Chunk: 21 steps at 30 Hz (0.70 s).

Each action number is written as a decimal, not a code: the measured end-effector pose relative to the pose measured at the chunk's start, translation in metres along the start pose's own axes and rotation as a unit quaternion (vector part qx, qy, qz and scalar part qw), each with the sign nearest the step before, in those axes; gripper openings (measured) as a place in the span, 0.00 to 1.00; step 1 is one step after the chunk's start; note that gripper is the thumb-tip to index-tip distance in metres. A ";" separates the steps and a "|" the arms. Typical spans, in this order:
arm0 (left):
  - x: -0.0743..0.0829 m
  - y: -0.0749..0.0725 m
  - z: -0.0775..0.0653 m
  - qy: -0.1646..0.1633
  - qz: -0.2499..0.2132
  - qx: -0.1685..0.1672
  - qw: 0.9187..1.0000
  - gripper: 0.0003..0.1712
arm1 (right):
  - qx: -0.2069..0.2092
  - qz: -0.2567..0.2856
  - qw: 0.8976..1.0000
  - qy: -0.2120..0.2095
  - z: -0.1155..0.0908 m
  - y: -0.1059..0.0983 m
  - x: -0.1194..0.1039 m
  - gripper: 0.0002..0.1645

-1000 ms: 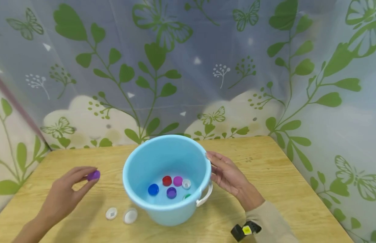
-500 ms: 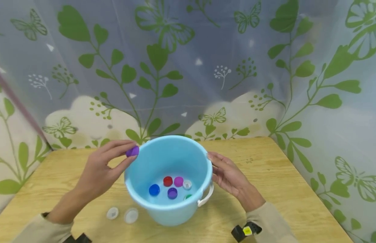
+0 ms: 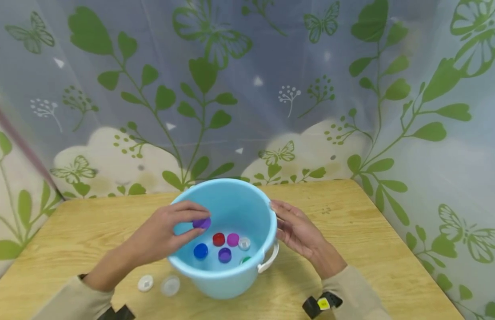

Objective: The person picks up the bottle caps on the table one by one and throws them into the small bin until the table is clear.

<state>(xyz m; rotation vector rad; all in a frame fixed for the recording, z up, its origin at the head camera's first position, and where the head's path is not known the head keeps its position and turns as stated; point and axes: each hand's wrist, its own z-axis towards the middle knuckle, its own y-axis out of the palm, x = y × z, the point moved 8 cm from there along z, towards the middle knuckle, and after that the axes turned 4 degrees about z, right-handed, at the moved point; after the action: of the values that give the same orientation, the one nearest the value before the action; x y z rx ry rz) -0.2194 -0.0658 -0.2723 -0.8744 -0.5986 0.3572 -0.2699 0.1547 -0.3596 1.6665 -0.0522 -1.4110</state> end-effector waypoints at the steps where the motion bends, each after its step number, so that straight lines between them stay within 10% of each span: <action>1: -0.001 0.002 0.000 -0.007 0.002 -0.017 1.000 0.12 | 0.000 -0.001 1.000 0.000 0.000 0.000 0.000 0.19; 9: -0.003 0.011 0.004 -0.033 0.030 -0.109 0.993 0.11 | 0.005 -0.001 1.000 0.002 0.001 0.000 0.000 0.18; 21: -0.007 0.013 0.006 -0.047 0.023 -0.121 0.991 0.12 | 0.020 -0.002 1.000 0.006 0.002 -0.001 -0.001 0.18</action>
<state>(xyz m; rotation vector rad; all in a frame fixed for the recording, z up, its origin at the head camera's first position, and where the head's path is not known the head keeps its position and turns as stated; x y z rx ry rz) -0.2292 -0.0579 -0.2820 -1.1109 -0.7204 0.3739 -0.2727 0.1546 -0.3590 1.7094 -0.0704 -1.4113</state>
